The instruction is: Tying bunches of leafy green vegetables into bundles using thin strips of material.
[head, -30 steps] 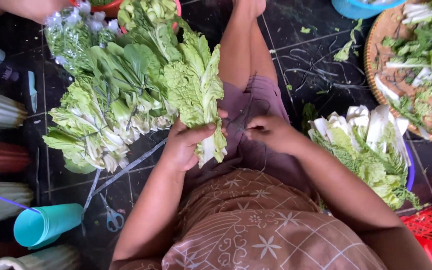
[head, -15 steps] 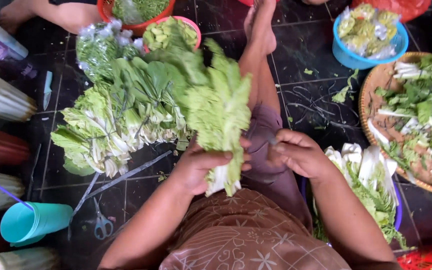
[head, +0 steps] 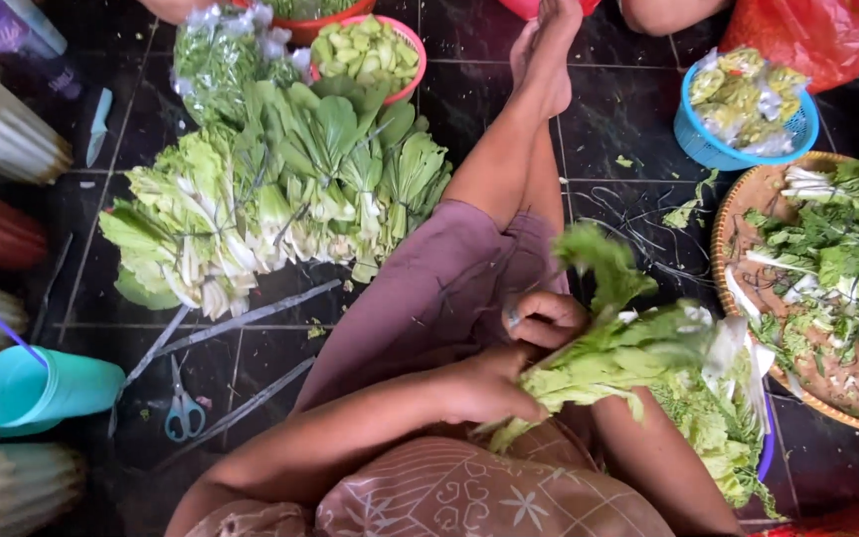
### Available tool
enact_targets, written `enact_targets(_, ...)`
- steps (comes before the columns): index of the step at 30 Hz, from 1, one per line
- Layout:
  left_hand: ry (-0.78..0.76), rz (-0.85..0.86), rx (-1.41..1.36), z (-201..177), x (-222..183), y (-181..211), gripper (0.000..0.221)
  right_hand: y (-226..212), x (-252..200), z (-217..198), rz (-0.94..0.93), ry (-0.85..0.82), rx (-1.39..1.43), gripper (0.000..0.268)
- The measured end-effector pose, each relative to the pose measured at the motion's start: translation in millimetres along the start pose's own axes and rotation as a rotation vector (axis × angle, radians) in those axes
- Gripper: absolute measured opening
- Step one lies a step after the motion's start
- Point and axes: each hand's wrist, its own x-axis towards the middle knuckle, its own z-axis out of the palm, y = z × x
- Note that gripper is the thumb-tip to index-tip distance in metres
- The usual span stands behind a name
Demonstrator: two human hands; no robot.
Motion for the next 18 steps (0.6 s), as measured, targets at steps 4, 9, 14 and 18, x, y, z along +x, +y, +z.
enact_targets(4,0.071,-0.078,0.025,-14,-9,-11,0.092,8,-18,7,0.048,0.019,-0.024,0.008)
enact_targets(9,0.071,-0.023,-0.052,-6,-47,85,0.122,17,-39,11,0.164,0.077,-0.114,0.011)
enact_targets(14,0.167,0.028,-0.140,-2,-32,16,0.119,23,-58,10,0.255,0.114,-0.190,0.015)
enact_targets(18,0.207,0.231,-0.535,-11,-14,-16,0.103,24,-63,10,0.329,0.143,-0.274,0.020)
